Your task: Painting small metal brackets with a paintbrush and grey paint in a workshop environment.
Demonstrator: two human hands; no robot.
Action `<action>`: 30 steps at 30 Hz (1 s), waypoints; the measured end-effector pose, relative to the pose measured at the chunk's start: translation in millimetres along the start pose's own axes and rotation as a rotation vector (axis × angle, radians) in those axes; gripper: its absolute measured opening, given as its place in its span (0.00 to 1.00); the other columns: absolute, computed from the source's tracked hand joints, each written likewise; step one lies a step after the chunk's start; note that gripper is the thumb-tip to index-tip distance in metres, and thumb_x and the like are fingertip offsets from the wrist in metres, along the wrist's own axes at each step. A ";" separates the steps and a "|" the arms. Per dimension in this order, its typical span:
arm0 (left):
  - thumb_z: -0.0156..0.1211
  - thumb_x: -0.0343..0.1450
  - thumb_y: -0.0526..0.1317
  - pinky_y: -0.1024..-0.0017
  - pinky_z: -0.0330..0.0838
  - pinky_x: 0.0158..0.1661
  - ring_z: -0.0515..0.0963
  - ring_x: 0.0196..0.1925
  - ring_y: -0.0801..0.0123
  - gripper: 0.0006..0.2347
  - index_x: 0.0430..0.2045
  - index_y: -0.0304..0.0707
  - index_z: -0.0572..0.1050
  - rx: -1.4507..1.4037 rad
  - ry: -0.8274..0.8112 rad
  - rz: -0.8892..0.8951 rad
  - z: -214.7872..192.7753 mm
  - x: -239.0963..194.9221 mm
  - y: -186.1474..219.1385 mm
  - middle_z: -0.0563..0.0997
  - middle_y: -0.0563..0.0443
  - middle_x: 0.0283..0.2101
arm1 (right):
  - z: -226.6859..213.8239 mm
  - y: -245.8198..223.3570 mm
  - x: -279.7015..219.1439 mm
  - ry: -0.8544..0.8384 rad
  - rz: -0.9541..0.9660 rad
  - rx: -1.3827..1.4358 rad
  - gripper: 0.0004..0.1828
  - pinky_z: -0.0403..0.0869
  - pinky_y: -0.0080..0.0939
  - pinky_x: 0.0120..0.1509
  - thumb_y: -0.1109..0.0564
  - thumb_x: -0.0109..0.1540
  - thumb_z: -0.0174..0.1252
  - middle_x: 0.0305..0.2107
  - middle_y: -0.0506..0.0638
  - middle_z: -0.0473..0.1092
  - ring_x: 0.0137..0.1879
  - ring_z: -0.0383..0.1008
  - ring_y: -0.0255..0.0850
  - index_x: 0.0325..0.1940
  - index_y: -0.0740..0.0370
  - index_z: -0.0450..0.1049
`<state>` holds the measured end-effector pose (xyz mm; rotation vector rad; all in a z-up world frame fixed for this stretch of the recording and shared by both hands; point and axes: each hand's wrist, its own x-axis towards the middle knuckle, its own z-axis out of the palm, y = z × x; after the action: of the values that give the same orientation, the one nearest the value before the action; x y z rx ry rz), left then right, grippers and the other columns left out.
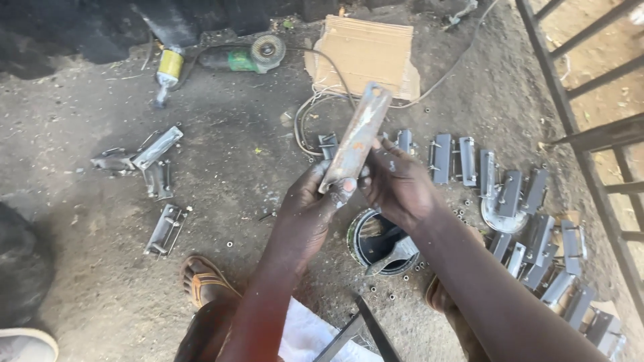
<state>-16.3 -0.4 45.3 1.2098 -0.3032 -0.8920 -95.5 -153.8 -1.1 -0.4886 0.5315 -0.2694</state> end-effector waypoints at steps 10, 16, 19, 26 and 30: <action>0.57 0.70 0.36 0.68 0.73 0.43 0.72 0.39 0.72 0.19 0.56 0.26 0.73 0.131 0.235 -0.169 3.5 1.6 -2.8 0.77 0.39 0.41 | -37.4 4.5 -16.2 0.160 0.181 -1.467 0.13 0.73 0.41 0.36 0.52 0.70 0.45 0.33 0.56 0.74 0.33 0.77 0.45 0.51 0.60 0.72; 0.61 0.68 0.38 0.60 0.73 0.50 0.79 0.45 0.61 0.23 0.57 0.25 0.70 0.277 0.241 -0.183 11.3 5.6 0.6 0.79 0.31 0.45 | -191.4 70.8 -38.7 -0.397 0.099 -2.622 0.20 0.77 0.50 0.45 0.50 0.56 0.66 0.43 0.49 0.70 0.54 0.72 0.50 0.51 0.49 0.77; 0.61 0.67 0.37 0.61 0.74 0.47 0.80 0.42 0.60 0.21 0.54 0.26 0.73 0.285 0.259 -0.174 10.5 10.1 -6.0 0.80 0.32 0.42 | -212.1 89.9 -42.5 -0.425 -0.152 -2.772 0.19 0.75 0.48 0.38 0.57 0.52 0.67 0.42 0.50 0.70 0.49 0.71 0.50 0.48 0.51 0.79; 0.56 0.70 0.37 0.70 0.68 0.36 0.70 0.33 0.68 0.17 0.47 0.19 0.75 0.275 0.365 -0.213 4.7 8.6 5.4 0.76 0.37 0.34 | -197.4 62.9 -37.1 -0.480 -0.143 -2.598 0.13 0.76 0.48 0.36 0.62 0.50 0.67 0.37 0.48 0.71 0.42 0.75 0.50 0.37 0.51 0.80; 0.57 0.71 0.38 0.71 0.65 0.37 0.67 0.34 0.69 0.15 0.44 0.20 0.75 0.147 0.372 -0.182 -8.9 12.2 -7.6 0.73 0.43 0.33 | -154.4 23.0 -45.0 -0.427 0.153 -2.337 0.10 0.79 0.56 0.41 0.61 0.53 0.67 0.37 0.51 0.71 0.43 0.78 0.56 0.37 0.55 0.77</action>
<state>-6.2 -3.8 32.3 1.5287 0.0432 -0.7893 -214.0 -175.3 -110.1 -2.6583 0.2149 0.7987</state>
